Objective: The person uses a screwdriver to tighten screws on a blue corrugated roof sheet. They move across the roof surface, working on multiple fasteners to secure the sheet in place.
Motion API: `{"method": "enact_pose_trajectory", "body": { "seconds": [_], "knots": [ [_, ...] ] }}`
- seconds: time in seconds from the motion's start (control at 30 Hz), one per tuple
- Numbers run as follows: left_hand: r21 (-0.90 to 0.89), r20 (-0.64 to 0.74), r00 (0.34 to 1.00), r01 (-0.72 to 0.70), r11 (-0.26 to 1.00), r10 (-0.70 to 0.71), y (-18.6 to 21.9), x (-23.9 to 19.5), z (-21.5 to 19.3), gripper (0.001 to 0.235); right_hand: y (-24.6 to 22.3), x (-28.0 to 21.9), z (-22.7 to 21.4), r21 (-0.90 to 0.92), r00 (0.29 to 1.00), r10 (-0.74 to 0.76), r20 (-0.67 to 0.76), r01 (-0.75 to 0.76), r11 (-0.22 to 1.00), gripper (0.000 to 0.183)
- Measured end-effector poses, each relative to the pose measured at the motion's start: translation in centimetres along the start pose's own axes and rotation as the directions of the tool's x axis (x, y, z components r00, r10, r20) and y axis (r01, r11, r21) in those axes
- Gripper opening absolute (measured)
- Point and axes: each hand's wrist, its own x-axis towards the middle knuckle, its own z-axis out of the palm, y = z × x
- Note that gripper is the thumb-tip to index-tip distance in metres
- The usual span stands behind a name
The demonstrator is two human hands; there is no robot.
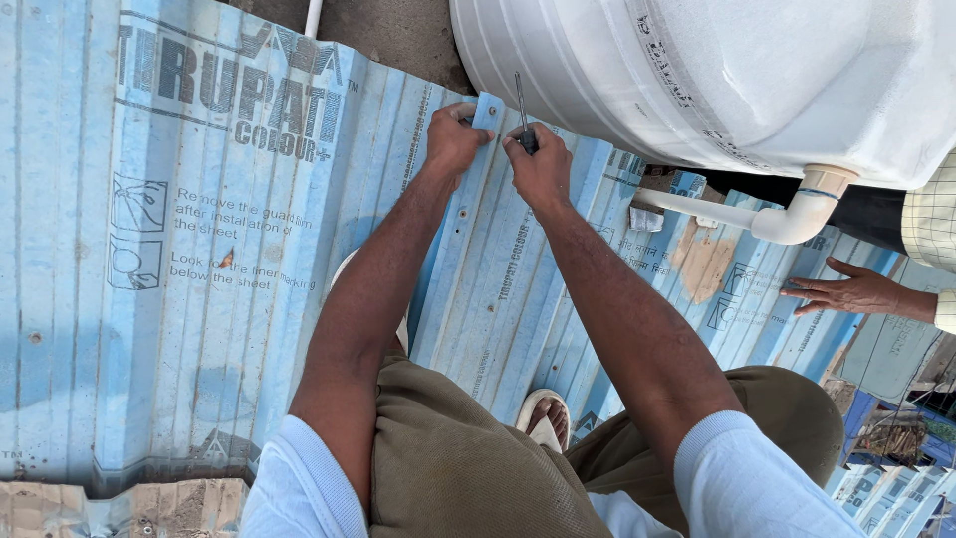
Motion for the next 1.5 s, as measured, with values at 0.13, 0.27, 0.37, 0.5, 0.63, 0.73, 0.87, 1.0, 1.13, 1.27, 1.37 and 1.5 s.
{"method": "enact_pose_trajectory", "body": {
  "seconds": [0.13,0.27,0.37,0.5,0.63,0.73,0.87,1.0,1.13,1.27,1.37,1.5],
  "knots": [
    [-0.01,-0.021,1.0,0.017,1.0,-0.017,0.7,-0.4,-0.6,0.043,-0.6,-1.6,-0.2,0.122,0.997,0.081,-0.018,-0.078,0.99,0.015],
    [0.204,-0.182,0.981,-0.033,0.978,0.071,2.0,-3.1,-1.3,0.051,1.5,-3.5,-0.7,0.248,0.995,0.098,-0.005,-0.094,0.964,0.015],
    [0.459,-0.307,0.895,-0.16,0.874,0.324,2.9,-7.1,-2.8,0.058,3.3,-4.6,-1.9,0.252,0.997,0.056,0.045,-0.066,0.966,0.02],
    [0.517,-0.283,0.804,-0.331,0.79,0.523,1.2,-15.5,-7.8,0.04,4.0,-5.7,-6.3,-0.332,0.872,-0.304,0.384,0.438,0.836,0.039],
    [0.73,-0.515,0.481,-0.187,0.657,0.71,-5.6,-27.6,-16.1,0.035,3.9,-6.0,-9.6,-0.426,0.651,-0.293,0.7,0.711,0.559,0.041],
    [0.594,-0.798,0.387,0.372,0.713,0.463,-14.1,-39.0,-19.0,0.067,5.6,-7.3,-8.9,-0.512,0.617,-0.103,0.78,0.724,0.462,0.029],
    [0.403,-0.899,0.408,0.635,0.659,0.157,-23.0,-50.8,-16.9,0.073,7.9,-8.8,-5.3,-0.634,0.669,0.002,0.744,0.705,0.318,0.027],
    [0.334,-0.769,0.586,0.709,0.622,-0.255,-24.1,-56.1,-12.0,0.066,7.8,-10.1,-5.2,-0.689,0.677,0.203,0.707,0.594,0.416,0.035],
    [0.357,-0.418,0.718,0.694,0.625,-0.557,-19.8,-61.2,-8.9,0.061,4.8,-10.7,-4.4,-0.631,0.625,0.106,0.773,0.743,0.224,0.03],
    [0.243,-0.608,0.662,0.682,0.69,-0.439,-15.9,-73.5,-7.7,0.057,-0.2,-14.5,-7.0,-0.583,0.798,-0.059,0.6,0.487,0.651,0.035],
    [0.243,-0.531,0.539,0.836,0.492,-0.654,-13.7,-87.1,-4.0,0.06,-5.9,-20.4,-12.2,-0.372,0.728,-0.228,0.646,0.561,0.739,0.035],
    [0.266,-0.416,0.451,0.891,0.368,-0.79,-10.4,-103.9,5.5,0.054,-14.1,-30.3,-21.5,-0.175,0.75,-0.107,0.652,0.286,0.942,0.032]
  ]
}}
